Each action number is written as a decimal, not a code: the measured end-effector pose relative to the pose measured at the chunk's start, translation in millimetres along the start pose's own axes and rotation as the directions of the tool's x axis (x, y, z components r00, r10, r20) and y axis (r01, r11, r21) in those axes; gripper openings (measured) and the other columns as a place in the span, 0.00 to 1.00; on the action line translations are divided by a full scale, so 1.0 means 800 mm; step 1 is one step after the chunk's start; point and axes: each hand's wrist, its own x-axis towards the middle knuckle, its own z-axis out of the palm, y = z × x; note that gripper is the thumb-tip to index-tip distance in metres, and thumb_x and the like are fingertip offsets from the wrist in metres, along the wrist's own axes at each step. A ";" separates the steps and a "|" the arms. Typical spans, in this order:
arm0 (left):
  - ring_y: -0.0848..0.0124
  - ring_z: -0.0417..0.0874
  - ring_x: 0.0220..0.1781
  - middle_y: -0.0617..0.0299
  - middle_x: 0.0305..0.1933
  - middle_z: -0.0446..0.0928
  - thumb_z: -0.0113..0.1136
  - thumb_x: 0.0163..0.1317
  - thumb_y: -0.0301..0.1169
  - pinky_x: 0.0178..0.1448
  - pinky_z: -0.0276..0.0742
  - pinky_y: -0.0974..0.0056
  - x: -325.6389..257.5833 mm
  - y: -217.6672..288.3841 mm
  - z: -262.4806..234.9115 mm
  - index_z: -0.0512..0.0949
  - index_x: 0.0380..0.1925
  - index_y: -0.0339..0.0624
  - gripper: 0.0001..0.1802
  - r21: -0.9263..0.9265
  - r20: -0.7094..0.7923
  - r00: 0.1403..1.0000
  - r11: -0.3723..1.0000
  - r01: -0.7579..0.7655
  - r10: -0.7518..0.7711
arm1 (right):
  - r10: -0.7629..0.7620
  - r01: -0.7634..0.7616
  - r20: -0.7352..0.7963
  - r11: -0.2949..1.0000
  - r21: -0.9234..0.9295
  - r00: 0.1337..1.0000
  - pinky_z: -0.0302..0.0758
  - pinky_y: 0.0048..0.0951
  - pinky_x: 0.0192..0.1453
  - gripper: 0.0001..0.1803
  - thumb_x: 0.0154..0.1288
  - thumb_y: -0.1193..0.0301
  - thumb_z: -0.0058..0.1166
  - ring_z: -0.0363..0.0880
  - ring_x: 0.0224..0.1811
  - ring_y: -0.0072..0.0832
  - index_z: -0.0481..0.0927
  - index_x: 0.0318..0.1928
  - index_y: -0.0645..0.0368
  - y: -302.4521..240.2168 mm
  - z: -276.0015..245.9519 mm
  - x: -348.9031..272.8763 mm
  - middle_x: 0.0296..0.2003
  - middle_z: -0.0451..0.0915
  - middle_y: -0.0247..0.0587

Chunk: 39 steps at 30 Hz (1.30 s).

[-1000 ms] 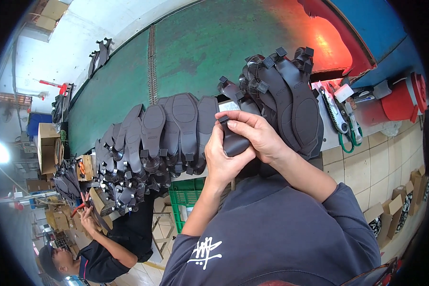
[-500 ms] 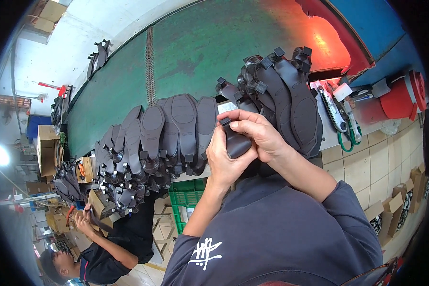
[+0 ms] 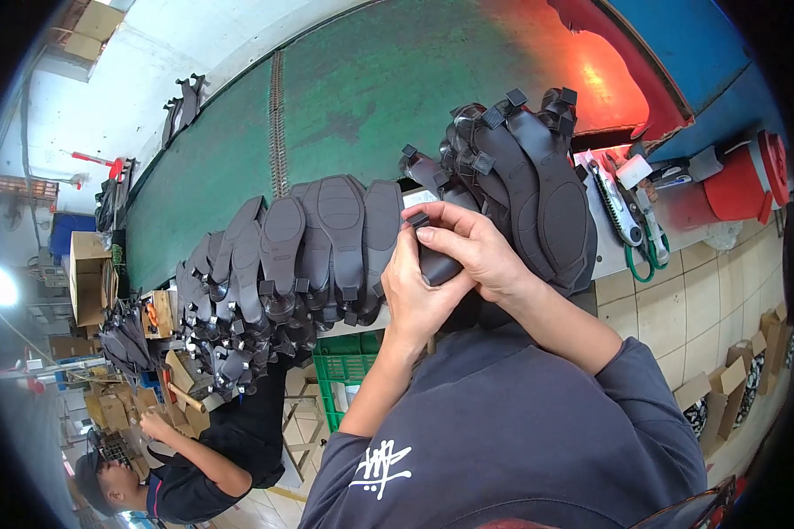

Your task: Manually assemble and trim components of shoes at a factory workbench.

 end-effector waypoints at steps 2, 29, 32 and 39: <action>0.59 0.85 0.37 0.47 0.37 0.80 0.78 0.41 0.33 0.41 0.80 0.60 0.000 0.000 0.000 0.72 0.45 0.30 0.33 0.008 -0.003 1.000 1.000 -0.001 0.001 | 0.016 -0.016 -0.008 1.000 -0.018 1.000 0.76 0.23 0.52 0.13 0.69 0.73 0.53 0.77 0.45 0.17 0.79 0.53 0.60 -0.001 0.000 0.000 0.42 0.80 0.32; 0.55 0.85 0.43 0.46 0.41 0.79 0.76 0.45 0.35 0.45 0.79 0.57 0.011 0.002 -0.002 0.69 0.51 0.31 0.36 -0.082 0.117 0.989 0.992 0.096 -0.086 | -0.021 0.021 0.014 1.000 0.001 1.000 0.74 0.24 0.55 0.15 0.71 0.70 0.51 0.75 0.48 0.18 0.77 0.56 0.58 0.004 -0.010 0.009 0.45 0.77 0.32; 0.69 0.80 0.47 0.57 0.43 0.78 0.69 0.54 0.35 0.50 0.76 0.64 0.020 -0.006 -0.022 0.71 0.50 0.35 0.27 -0.344 0.208 0.957 0.901 0.265 -0.201 | -0.078 0.081 0.065 0.996 -0.036 0.995 0.69 0.30 0.63 0.24 0.74 0.65 0.48 0.73 0.58 0.24 0.68 0.67 0.57 -0.006 -0.014 -0.001 0.56 0.74 0.37; 0.71 0.78 0.38 0.59 0.41 0.79 0.44 0.73 0.49 0.46 0.76 0.63 0.058 -0.028 -0.117 0.77 0.43 0.45 0.20 -0.598 -0.431 0.839 0.801 0.009 -0.332 | -0.343 0.334 0.036 0.878 -0.343 0.939 0.73 0.23 0.52 0.16 0.77 0.71 0.44 0.76 0.46 0.19 0.76 0.59 0.62 -0.057 -0.030 -0.026 0.43 0.80 0.34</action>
